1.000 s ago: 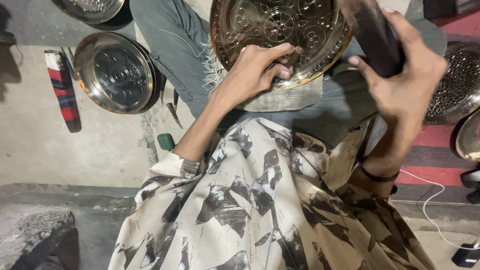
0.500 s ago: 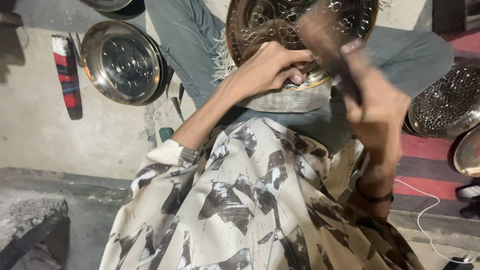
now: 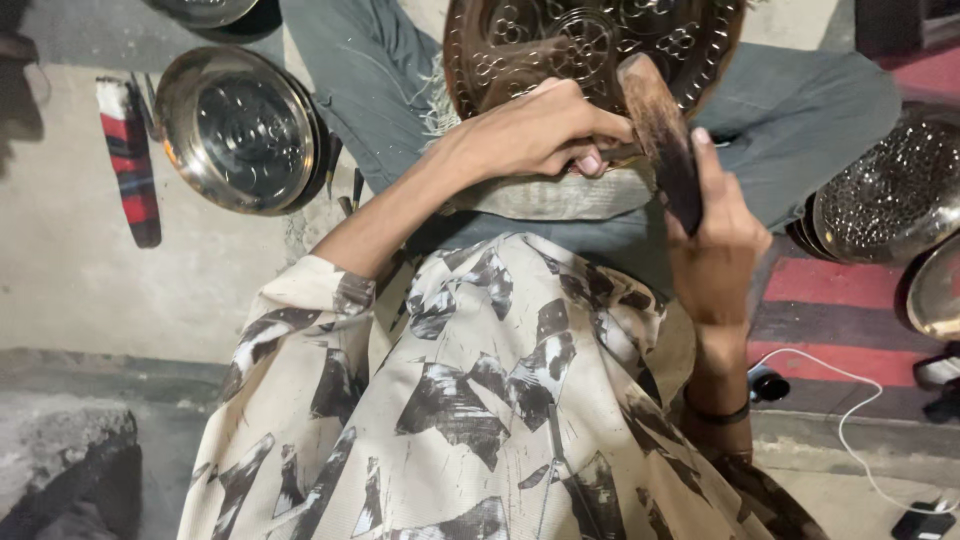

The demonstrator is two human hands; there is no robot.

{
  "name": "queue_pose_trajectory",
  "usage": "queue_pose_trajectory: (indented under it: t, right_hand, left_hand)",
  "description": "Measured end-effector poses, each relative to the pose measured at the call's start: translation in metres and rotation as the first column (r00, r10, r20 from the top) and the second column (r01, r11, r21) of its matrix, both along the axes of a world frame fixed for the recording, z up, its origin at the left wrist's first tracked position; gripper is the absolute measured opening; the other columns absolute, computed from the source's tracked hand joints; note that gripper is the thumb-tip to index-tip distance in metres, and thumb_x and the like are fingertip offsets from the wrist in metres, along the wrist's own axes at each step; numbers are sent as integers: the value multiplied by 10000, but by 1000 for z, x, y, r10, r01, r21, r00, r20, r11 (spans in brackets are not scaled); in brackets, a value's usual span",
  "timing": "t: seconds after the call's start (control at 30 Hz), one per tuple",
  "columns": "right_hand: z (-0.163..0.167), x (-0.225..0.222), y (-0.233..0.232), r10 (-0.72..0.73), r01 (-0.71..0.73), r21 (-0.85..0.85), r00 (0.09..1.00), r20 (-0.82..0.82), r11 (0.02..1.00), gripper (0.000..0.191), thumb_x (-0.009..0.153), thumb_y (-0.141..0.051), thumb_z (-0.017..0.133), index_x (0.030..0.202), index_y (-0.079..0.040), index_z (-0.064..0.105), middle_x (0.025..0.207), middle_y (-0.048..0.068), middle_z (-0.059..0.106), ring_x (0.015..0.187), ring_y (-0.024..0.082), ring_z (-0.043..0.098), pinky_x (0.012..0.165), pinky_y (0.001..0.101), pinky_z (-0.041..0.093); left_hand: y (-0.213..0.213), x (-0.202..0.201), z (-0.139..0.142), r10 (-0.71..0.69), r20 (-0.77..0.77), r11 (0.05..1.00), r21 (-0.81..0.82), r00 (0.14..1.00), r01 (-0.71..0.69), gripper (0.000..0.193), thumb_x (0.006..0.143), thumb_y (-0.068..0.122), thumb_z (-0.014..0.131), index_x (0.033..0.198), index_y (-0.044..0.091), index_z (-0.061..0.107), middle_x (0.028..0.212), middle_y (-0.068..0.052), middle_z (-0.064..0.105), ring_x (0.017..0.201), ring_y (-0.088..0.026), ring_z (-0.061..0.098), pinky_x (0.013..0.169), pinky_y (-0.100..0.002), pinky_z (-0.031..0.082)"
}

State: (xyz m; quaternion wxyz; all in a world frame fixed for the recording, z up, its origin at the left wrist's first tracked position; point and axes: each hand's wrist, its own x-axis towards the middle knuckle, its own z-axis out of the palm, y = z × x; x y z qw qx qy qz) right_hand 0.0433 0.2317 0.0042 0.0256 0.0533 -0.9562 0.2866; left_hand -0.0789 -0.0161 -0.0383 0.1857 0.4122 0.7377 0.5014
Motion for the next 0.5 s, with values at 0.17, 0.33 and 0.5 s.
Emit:
queue_pose_trajectory:
  t: [0.17, 0.33, 0.5]
  right_hand:
    - [1, 7, -5, -22, 26, -94, 999, 44, 995, 670, 1055, -139, 716, 1609, -7, 363, 1244, 232, 708, 1103, 322, 721, 1002, 406, 584]
    - [2, -4, -4, -12, 15, -160, 1000, 22, 987, 706, 1052, -144, 818, 1583, 17, 382, 1200, 239, 727, 1108, 305, 764, 960, 386, 617]
    - [13, -19, 3, -15, 9, -162, 999, -38, 987, 672, 1075, -110, 813, 1618, -25, 426, 1165, 220, 759, 994, 237, 778, 864, 322, 613]
  left_hand:
    - [-2, 0, 2, -18, 59, 998, 55, 998, 15, 374, 825, -96, 655, 1181, 14, 682, 828, -150, 752, 712, -270, 757, 615, -393, 532]
    - [-5, 0, 4, 82, -53, 995, 53, 995, -79, 373, 823, -89, 685, 1188, -18, 664, 843, -219, 704, 716, -343, 716, 621, -439, 507]
    - [-4, 0, 6, 86, -72, 995, 65, 994, -82, 381, 811, -88, 683, 1185, -24, 645, 820, -222, 684, 691, -365, 688, 606, -457, 481]
